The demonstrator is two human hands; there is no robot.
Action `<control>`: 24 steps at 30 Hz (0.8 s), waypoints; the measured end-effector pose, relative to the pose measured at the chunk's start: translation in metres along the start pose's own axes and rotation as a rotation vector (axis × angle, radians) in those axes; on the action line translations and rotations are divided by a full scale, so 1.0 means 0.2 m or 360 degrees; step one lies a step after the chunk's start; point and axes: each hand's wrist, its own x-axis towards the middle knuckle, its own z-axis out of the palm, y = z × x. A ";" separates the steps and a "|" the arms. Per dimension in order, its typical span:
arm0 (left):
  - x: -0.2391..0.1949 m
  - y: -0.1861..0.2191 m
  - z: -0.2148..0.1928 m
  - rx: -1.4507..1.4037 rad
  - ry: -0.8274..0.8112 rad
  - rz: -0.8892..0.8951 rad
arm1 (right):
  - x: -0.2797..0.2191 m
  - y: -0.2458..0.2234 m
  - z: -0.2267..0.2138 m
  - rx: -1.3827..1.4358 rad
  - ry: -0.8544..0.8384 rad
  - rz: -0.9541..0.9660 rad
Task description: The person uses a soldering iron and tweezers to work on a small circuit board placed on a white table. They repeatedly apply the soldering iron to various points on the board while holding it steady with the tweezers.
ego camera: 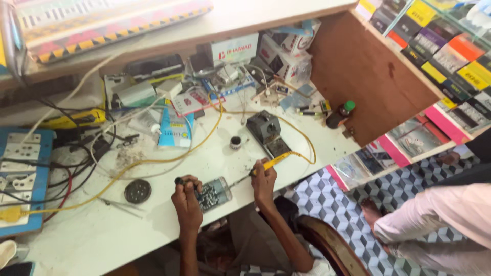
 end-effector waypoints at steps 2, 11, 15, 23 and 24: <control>-0.01 0.00 0.01 -0.0048 -0.0004 0.0002 | 0.00 -0.01 -0.01 -0.0024 -0.0035 -0.0015; -0.01 0.00 0.00 0.0072 -0.0004 -0.0034 | 0.01 -0.04 0.02 0.0001 -0.0092 0.0027; -0.01 0.00 0.00 0.0049 -0.0003 -0.0026 | 0.01 -0.04 0.03 0.0040 -0.0107 -0.0015; -0.02 -0.06 -0.03 0.0245 0.0019 -0.0125 | 0.01 0.04 -0.04 0.0026 0.0111 0.0069; 0.00 -0.06 -0.03 0.0166 0.0024 -0.0122 | 0.01 0.03 -0.04 0.0033 0.0120 0.0051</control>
